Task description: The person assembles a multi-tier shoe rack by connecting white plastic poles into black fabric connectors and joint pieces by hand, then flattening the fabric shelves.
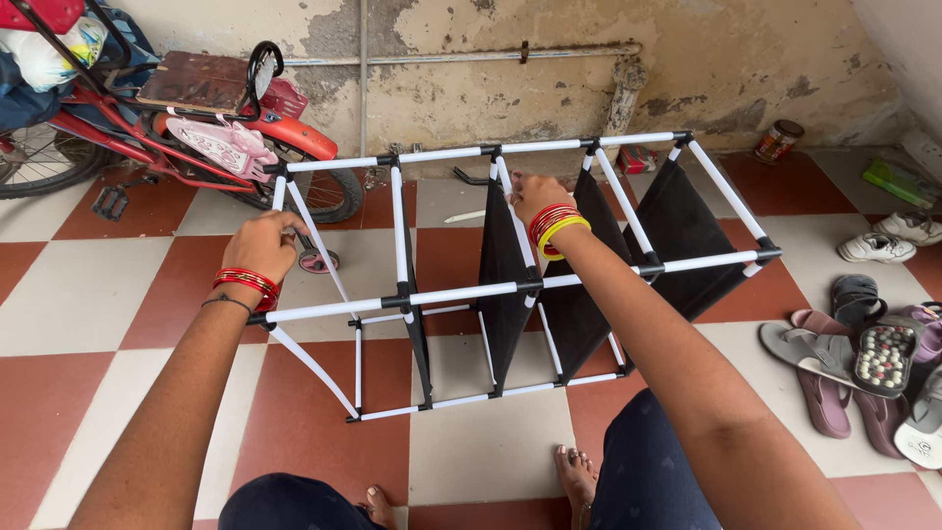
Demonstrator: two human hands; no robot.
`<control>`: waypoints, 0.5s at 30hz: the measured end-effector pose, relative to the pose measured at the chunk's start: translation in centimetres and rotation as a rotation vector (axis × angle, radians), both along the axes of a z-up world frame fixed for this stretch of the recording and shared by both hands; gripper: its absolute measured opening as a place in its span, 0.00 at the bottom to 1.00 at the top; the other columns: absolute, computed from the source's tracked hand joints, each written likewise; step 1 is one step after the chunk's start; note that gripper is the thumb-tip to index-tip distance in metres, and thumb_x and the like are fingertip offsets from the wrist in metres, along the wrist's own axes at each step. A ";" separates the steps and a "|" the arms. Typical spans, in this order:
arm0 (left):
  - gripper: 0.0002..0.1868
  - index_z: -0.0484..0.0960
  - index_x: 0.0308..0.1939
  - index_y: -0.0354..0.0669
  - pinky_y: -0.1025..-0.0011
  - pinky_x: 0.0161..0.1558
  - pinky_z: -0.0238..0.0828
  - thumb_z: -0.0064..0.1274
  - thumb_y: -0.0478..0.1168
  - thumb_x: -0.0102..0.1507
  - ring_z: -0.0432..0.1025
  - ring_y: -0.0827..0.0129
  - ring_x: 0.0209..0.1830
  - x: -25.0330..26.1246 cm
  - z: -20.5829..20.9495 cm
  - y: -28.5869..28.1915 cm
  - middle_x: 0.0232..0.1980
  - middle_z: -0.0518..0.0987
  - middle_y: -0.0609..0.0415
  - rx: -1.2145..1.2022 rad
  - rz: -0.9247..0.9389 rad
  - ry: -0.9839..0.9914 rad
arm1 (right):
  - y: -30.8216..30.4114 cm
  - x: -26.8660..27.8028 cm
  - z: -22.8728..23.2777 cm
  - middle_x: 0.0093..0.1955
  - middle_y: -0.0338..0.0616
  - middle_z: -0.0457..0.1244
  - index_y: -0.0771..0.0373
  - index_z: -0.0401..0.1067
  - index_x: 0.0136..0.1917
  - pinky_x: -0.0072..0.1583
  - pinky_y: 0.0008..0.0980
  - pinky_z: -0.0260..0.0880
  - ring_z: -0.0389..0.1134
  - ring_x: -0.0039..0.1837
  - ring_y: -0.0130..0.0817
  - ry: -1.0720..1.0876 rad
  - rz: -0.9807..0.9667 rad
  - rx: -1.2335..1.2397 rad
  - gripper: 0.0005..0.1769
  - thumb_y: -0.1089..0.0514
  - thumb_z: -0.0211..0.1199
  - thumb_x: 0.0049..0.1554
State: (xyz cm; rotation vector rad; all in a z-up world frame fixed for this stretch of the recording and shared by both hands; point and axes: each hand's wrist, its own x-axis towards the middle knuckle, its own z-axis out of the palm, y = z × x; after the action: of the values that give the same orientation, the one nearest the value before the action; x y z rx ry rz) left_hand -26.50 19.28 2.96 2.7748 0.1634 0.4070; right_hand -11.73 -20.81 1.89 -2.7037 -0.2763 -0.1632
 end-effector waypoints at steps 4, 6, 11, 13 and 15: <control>0.25 0.86 0.53 0.48 0.50 0.66 0.64 0.53 0.28 0.52 0.76 0.57 0.56 3.3 0.2 1.0 0.53 0.82 0.53 0.336 -0.050 -0.291 | 0.1 4.3 -1.0 0.58 0.58 0.68 0.66 0.77 0.55 0.60 0.43 0.73 0.72 0.58 0.51 -0.235 0.124 0.097 0.11 0.60 0.60 0.62; 0.28 0.82 0.59 0.47 0.53 0.64 0.66 0.51 0.28 0.54 0.73 0.55 0.60 5.2 0.3 1.6 0.60 0.79 0.52 0.246 -0.020 -0.219 | 0.5 5.7 -1.1 0.62 0.59 0.65 0.63 0.77 0.60 0.60 0.45 0.69 0.69 0.58 0.57 -0.315 0.195 0.191 0.18 0.68 0.59 0.57; 0.34 0.72 0.70 0.48 0.58 0.65 0.66 0.50 0.30 0.58 0.66 0.56 0.69 9.9 -0.6 3.5 0.73 0.70 0.53 0.179 0.048 -0.033 | 1.4 9.0 -1.8 0.63 0.58 0.65 0.64 0.76 0.61 0.64 0.43 0.68 0.68 0.62 0.55 -0.325 0.255 0.066 0.27 0.77 0.55 0.50; 0.36 0.67 0.74 0.50 0.58 0.66 0.64 0.49 0.32 0.60 0.64 0.58 0.72 11.5 -1.4 4.4 0.77 0.65 0.55 0.172 0.132 0.082 | 1.3 9.8 -2.1 0.63 0.57 0.66 0.65 0.77 0.59 0.66 0.41 0.67 0.68 0.64 0.54 -0.343 0.281 0.023 0.29 0.80 0.53 0.46; 0.35 0.67 0.74 0.50 0.59 0.67 0.63 0.48 0.33 0.61 0.63 0.58 0.73 12.8 -2.3 5.4 0.77 0.64 0.55 0.174 0.131 0.075 | 1.0 10.0 -2.1 0.65 0.57 0.65 0.65 0.76 0.61 0.68 0.40 0.67 0.68 0.65 0.53 -0.237 0.248 -0.022 0.29 0.79 0.53 0.49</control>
State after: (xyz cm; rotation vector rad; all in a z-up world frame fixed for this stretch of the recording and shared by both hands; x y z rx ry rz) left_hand -13.75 24.69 0.61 2.9630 0.3448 0.3654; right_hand -1.74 -19.80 -0.25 -2.6428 -0.6828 -0.4094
